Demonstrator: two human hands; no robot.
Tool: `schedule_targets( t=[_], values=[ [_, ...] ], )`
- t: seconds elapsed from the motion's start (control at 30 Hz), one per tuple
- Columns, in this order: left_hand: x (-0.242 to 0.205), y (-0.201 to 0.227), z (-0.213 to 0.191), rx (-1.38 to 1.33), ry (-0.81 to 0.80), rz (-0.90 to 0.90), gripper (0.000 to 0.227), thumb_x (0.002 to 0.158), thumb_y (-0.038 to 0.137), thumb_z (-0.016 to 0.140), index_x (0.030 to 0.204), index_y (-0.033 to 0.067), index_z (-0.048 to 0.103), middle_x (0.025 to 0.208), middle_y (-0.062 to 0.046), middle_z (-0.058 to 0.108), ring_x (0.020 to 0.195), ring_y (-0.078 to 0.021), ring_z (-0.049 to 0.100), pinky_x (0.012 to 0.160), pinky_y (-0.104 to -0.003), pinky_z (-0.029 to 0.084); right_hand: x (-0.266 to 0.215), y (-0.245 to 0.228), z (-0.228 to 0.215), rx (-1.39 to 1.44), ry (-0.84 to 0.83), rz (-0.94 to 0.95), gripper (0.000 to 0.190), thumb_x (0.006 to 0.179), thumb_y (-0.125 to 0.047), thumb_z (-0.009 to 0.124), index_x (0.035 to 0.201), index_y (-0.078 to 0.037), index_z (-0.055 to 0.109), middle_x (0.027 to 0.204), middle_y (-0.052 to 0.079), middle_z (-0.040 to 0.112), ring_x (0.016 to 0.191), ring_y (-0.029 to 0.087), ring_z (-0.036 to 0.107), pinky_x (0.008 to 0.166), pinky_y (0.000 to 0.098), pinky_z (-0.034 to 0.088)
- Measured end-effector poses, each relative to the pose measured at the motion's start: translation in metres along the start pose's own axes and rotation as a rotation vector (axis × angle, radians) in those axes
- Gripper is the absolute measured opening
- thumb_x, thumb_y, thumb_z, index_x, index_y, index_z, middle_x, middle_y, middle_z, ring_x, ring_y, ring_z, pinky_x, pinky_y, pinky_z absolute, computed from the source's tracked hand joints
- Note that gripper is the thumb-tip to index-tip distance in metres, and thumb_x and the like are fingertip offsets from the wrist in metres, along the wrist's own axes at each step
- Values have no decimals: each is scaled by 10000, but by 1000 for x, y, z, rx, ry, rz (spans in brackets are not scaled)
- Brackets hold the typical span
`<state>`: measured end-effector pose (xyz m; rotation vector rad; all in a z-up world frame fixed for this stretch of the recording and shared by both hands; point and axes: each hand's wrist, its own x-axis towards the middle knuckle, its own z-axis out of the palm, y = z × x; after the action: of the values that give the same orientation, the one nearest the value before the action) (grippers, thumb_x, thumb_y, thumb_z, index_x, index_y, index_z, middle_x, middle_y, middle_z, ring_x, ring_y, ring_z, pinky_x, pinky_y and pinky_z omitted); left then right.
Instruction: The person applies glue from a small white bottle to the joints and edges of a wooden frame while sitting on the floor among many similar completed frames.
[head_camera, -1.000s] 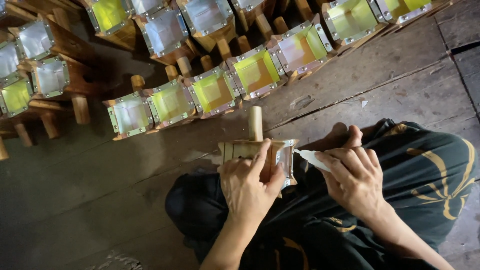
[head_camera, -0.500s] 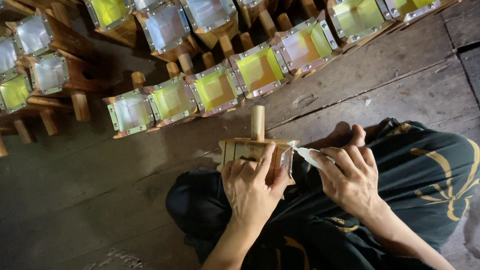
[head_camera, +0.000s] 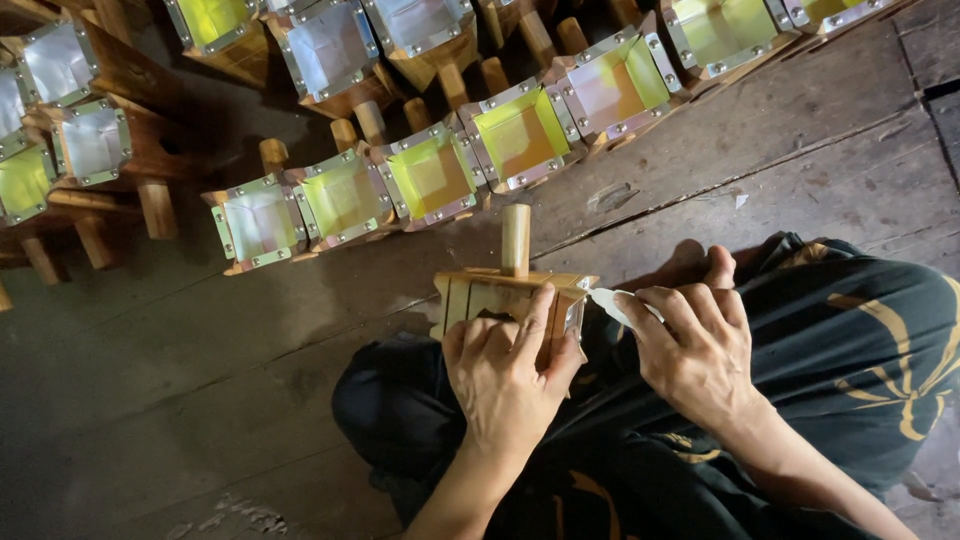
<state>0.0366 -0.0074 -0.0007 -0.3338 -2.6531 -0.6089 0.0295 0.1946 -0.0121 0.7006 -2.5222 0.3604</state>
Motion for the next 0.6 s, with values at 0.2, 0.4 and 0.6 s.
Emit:
schedule_targets(
  t=[0.2, 0.4, 0.6],
  values=[
    [-5, -3, 4, -15, 3, -30, 458, 846, 301, 813, 1275, 193, 694, 651, 21, 566, 672, -207, 564, 822, -406, 448, -16, 2, -4, -41, -99, 69, 193, 975, -100, 621, 1114, -180, 728, 1073, -8, 703, 826, 242, 612, 755, 410, 427],
    [-2, -3, 2, -17, 80, -30, 400, 896, 355, 797, 1240, 166, 723, 712, 29, 576, 749, -201, 593, 827, -382, 485, -40, -5, -15, 182, -85, 123, 255, 939, -160, 740, 1187, -102, 723, 1104, 83, 683, 815, 275, 611, 694, 411, 439],
    [-2, 2, -1, 17, 99, -19, 403, 909, 372, 776, 1253, 173, 712, 751, 33, 629, 806, -191, 599, 832, -387, 463, -39, -21, -13, 207, -114, 85, 200, 951, -162, 688, 1126, -68, 707, 1038, 55, 693, 742, 245, 591, 673, 384, 426]
  ],
)
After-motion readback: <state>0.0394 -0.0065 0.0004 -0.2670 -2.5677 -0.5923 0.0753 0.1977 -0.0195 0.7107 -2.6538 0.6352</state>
